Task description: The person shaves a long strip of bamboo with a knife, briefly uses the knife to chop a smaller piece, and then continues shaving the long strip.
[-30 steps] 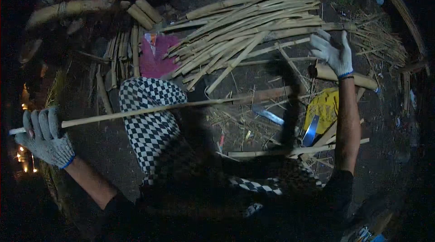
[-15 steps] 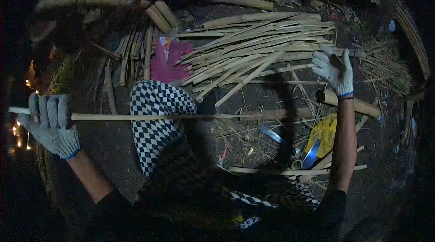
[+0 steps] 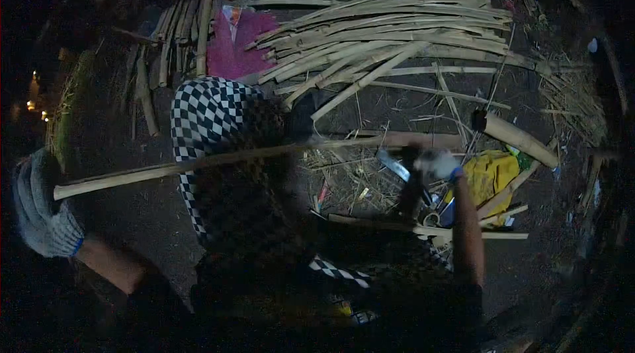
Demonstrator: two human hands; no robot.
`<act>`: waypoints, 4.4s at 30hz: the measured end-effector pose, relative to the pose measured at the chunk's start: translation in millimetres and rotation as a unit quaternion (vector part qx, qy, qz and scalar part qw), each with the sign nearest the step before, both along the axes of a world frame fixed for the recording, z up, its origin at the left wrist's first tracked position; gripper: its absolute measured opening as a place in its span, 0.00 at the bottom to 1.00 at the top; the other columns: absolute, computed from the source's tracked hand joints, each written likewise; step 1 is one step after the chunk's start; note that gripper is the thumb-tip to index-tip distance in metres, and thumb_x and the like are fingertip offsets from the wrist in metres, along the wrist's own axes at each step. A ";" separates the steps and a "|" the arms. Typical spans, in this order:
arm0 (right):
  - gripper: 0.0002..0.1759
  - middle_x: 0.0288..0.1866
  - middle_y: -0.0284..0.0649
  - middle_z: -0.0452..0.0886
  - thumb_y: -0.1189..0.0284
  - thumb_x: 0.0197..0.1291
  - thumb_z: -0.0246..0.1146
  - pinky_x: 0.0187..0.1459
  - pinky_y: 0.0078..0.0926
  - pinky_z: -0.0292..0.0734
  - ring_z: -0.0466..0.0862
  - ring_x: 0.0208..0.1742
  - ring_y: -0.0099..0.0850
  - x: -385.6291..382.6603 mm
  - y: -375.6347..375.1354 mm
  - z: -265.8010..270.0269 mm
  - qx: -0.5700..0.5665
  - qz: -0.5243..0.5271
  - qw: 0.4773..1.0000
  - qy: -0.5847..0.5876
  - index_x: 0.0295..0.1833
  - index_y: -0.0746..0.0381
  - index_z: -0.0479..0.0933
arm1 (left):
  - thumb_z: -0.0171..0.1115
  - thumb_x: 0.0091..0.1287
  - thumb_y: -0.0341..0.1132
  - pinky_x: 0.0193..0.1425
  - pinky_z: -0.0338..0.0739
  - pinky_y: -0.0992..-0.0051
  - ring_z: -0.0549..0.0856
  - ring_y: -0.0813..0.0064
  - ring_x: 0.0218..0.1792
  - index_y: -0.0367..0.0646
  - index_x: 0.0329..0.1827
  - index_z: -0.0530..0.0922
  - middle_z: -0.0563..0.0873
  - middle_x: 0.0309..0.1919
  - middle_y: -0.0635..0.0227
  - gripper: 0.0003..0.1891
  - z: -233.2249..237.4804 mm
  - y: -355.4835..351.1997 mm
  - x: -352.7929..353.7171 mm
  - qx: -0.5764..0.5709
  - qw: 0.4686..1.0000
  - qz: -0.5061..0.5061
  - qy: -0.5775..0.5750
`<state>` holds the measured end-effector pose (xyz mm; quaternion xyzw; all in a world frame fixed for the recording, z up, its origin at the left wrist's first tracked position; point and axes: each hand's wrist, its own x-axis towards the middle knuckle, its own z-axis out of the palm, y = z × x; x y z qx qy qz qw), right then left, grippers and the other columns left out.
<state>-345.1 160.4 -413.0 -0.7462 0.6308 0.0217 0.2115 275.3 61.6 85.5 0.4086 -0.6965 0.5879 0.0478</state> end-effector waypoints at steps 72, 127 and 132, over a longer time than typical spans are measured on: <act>0.10 0.25 0.51 0.79 0.64 0.63 0.53 0.33 0.50 0.74 0.80 0.30 0.52 223.8 -6.7 98.5 -0.213 -0.265 0.923 -0.183 0.38 0.59 0.74 | 0.58 0.52 0.19 0.55 0.73 0.70 0.75 0.65 0.55 0.49 0.63 0.69 0.73 0.56 0.62 0.31 23.7 -99.9 -25.8 0.091 0.978 -0.172 0.076; 0.14 0.34 0.51 0.81 0.60 0.59 0.55 0.38 0.49 0.75 0.81 0.36 0.51 166.9 1.0 -72.7 -0.119 -0.334 0.926 -0.129 0.40 0.59 0.76 | 0.51 0.63 0.31 0.56 0.74 0.74 0.76 0.71 0.55 0.47 0.61 0.71 0.77 0.55 0.67 0.21 50.5 -85.9 -9.2 0.038 0.991 -0.130 -0.016; 0.17 0.35 0.56 0.81 0.60 0.60 0.53 0.39 0.51 0.76 0.81 0.37 0.53 158.3 3.4 -79.9 0.000 -0.393 0.916 -0.080 0.45 0.59 0.78 | 0.48 0.64 0.32 0.62 0.68 0.76 0.71 0.74 0.61 0.47 0.66 0.66 0.72 0.61 0.68 0.24 40.9 -88.0 -11.1 0.030 0.988 -0.148 0.024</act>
